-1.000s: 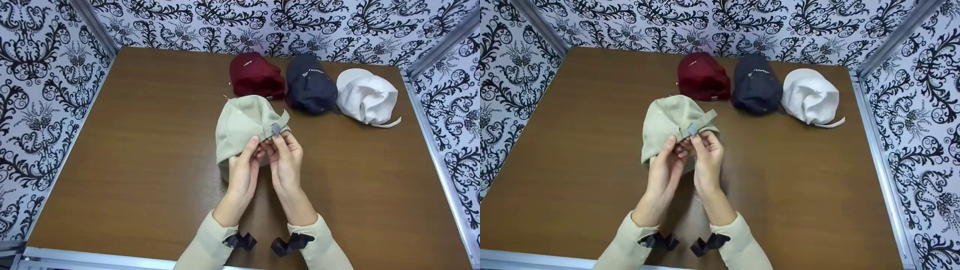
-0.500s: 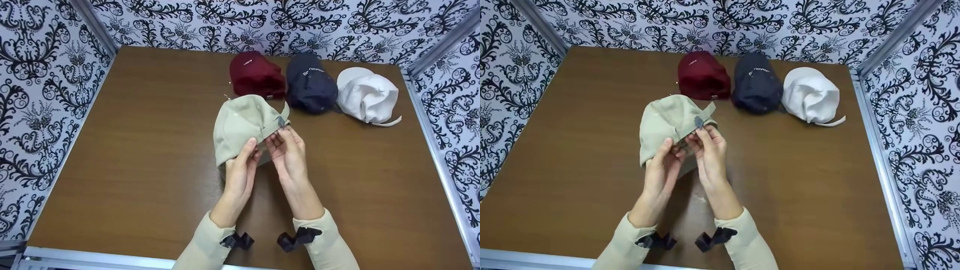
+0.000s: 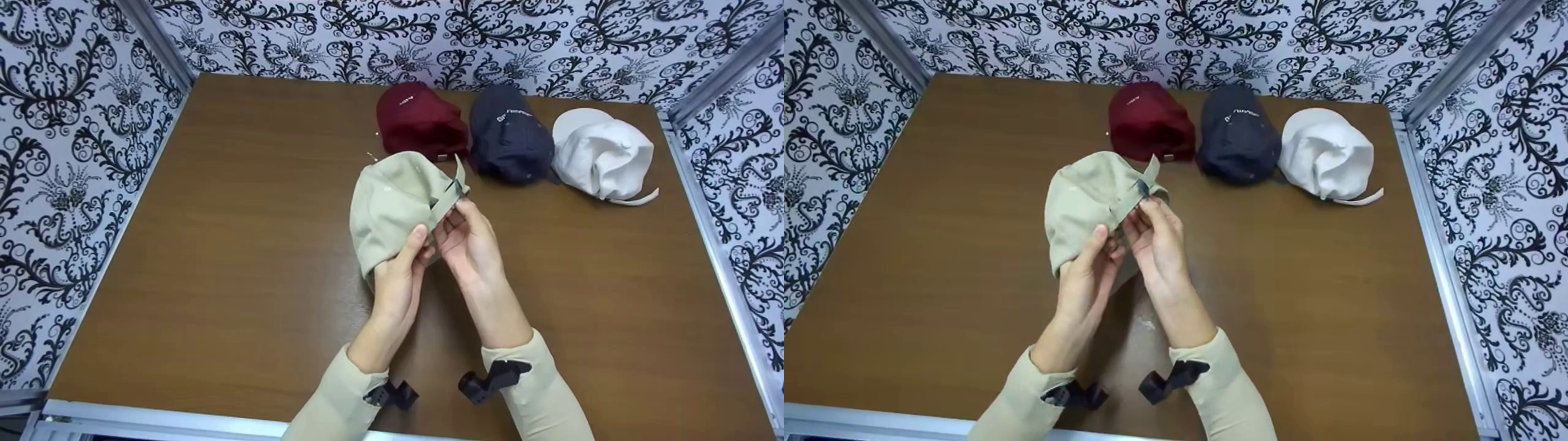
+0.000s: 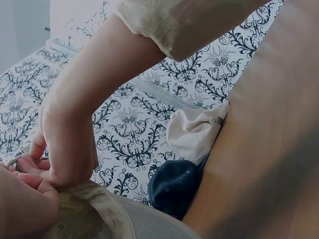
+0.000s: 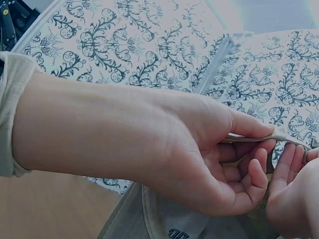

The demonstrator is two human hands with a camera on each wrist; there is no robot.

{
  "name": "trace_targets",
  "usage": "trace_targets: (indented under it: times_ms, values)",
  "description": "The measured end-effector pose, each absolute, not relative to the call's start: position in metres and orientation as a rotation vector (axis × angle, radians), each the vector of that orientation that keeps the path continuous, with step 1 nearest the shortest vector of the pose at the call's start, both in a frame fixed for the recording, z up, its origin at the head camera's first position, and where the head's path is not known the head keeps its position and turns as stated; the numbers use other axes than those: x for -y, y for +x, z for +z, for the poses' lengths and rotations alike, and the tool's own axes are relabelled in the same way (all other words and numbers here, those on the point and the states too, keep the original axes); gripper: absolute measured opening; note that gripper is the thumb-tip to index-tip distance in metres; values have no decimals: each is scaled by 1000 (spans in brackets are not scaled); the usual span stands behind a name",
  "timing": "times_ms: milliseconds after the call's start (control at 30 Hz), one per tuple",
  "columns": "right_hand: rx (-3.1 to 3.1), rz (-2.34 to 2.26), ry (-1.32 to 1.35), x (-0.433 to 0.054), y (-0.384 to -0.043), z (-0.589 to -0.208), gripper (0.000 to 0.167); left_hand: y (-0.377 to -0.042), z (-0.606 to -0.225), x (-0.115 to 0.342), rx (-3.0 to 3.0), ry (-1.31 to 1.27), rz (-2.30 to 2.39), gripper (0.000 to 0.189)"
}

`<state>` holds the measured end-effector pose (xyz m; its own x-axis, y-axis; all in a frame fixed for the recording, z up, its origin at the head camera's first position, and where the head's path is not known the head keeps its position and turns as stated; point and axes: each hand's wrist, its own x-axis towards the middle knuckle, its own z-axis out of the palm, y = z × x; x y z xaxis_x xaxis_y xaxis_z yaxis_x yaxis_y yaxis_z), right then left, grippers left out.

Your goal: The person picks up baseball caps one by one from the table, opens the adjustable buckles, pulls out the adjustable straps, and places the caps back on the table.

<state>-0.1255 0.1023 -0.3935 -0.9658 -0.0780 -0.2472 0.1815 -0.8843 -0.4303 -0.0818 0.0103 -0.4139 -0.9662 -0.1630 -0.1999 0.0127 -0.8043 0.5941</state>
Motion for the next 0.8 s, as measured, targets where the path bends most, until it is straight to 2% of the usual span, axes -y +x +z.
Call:
trace_targets:
  times_ms: [133,367,533,667,800]
  values:
    - [-663,-2910,367,-103,-129,-392,5,-80,-415,-12,970,391,-2871,8]
    - [-617,-2941,332,-111,-139,-389,18,-75,-416,-7,967,405,-2859,12]
    - [-632,-2937,291,-111,-141,-389,14,-74,-417,-3,965,407,-2849,11]
    - [-632,-2919,301,-112,-139,-390,24,-71,-419,-4,968,432,-2848,13]
    - [-597,-2928,342,-117,-139,-389,23,-69,-421,-3,1003,433,-2853,18]
